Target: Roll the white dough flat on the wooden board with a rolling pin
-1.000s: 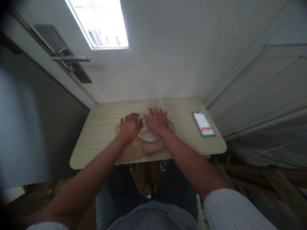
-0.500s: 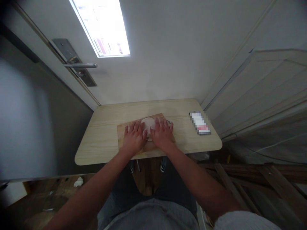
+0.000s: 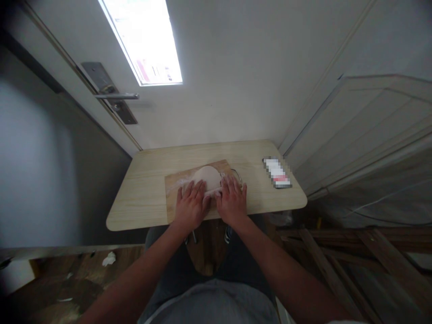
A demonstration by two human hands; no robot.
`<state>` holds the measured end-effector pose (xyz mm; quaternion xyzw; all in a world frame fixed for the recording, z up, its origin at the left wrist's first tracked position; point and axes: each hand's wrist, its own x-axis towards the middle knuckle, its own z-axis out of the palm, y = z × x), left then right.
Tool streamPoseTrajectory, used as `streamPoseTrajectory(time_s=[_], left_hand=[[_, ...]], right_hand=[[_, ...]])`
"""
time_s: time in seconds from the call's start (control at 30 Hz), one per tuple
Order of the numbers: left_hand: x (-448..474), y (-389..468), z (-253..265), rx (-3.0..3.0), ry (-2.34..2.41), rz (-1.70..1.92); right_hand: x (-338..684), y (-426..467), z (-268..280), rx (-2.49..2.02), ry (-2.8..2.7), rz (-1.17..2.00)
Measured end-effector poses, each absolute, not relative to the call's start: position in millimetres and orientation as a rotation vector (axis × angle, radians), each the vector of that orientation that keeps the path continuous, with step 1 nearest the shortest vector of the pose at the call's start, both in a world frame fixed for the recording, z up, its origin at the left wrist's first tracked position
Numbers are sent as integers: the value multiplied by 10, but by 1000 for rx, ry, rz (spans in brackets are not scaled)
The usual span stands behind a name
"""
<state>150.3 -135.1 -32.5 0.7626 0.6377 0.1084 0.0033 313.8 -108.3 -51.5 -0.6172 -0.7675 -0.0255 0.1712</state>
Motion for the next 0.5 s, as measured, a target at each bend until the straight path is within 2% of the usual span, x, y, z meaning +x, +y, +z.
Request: streamPoseTrajectory(time_s=[0.5], left_hand=[[1276,-579,-213,2422,2015,298]], right_hand=[[2907,-331,-363,-1782,-2245,10]])
